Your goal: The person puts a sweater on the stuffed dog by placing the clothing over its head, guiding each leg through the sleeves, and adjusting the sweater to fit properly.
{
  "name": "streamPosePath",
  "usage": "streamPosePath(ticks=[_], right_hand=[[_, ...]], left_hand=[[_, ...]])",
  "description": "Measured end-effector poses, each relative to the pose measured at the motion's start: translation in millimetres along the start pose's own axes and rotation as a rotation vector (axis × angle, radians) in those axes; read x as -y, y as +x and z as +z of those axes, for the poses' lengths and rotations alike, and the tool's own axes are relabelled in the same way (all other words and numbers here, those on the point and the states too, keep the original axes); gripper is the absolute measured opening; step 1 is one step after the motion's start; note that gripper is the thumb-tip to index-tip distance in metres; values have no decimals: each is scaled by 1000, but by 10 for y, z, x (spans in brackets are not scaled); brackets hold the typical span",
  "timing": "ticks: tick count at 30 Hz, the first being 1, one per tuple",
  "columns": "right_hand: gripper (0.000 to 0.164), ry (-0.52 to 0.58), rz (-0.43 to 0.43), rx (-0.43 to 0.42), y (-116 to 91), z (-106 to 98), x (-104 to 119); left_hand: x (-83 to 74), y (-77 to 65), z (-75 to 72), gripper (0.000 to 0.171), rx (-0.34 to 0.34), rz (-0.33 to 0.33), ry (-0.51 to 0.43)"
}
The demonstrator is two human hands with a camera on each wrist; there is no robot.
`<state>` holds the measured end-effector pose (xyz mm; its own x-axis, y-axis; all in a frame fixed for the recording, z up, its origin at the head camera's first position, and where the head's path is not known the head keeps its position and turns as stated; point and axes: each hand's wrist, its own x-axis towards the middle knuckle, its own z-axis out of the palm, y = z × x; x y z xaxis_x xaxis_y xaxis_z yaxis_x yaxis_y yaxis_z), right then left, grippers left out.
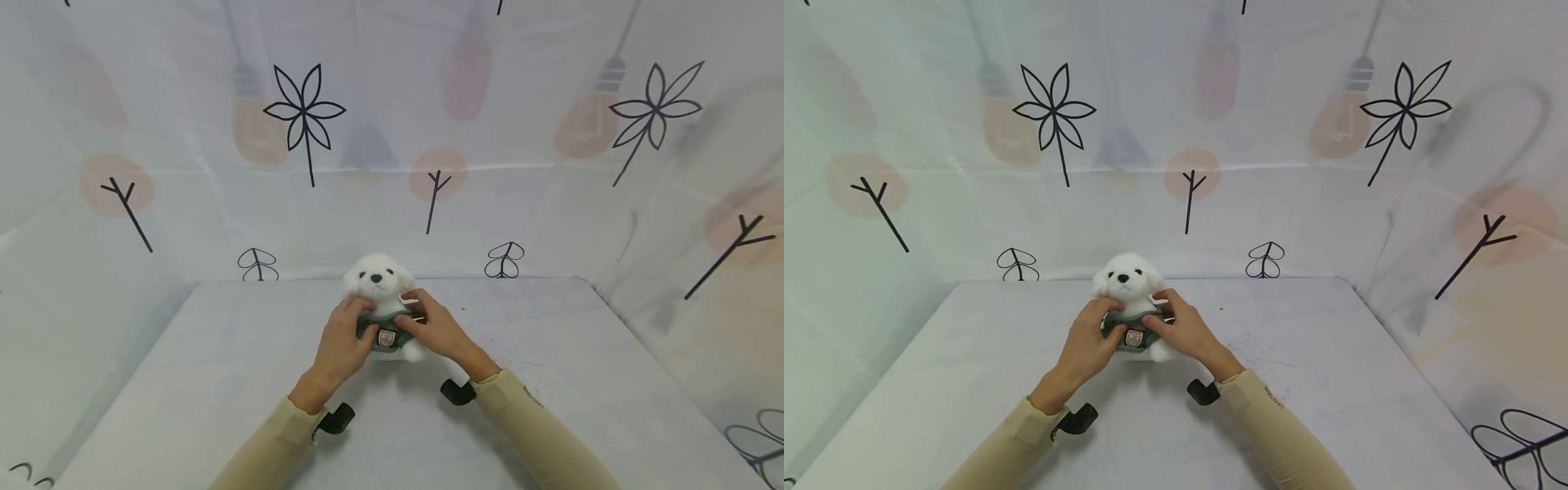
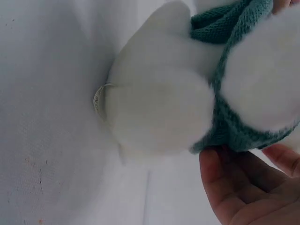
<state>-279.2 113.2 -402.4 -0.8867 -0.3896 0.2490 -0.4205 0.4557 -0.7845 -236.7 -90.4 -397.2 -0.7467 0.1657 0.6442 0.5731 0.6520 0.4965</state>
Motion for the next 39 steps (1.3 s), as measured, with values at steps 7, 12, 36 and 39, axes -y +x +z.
streamPosePath(ticks=[7, 12, 36, 39], right_hand=[[43, 14, -41, -34, -2, 32, 15], [31, -9, -84, -105, -18, 76, 30], [2, -246, -567, -162, 5, 179, 16], [2, -265, -586, -161, -7, 183, 31]], left_hand=[[-63, -19, 8, 24, -44, 27, 54], [-111, -34, 6, 38, -44, 33, 73], [-79, -18, 1, 15, -42, 44, 66], [-61, -7, 0, 13, -60, 71, 60]])
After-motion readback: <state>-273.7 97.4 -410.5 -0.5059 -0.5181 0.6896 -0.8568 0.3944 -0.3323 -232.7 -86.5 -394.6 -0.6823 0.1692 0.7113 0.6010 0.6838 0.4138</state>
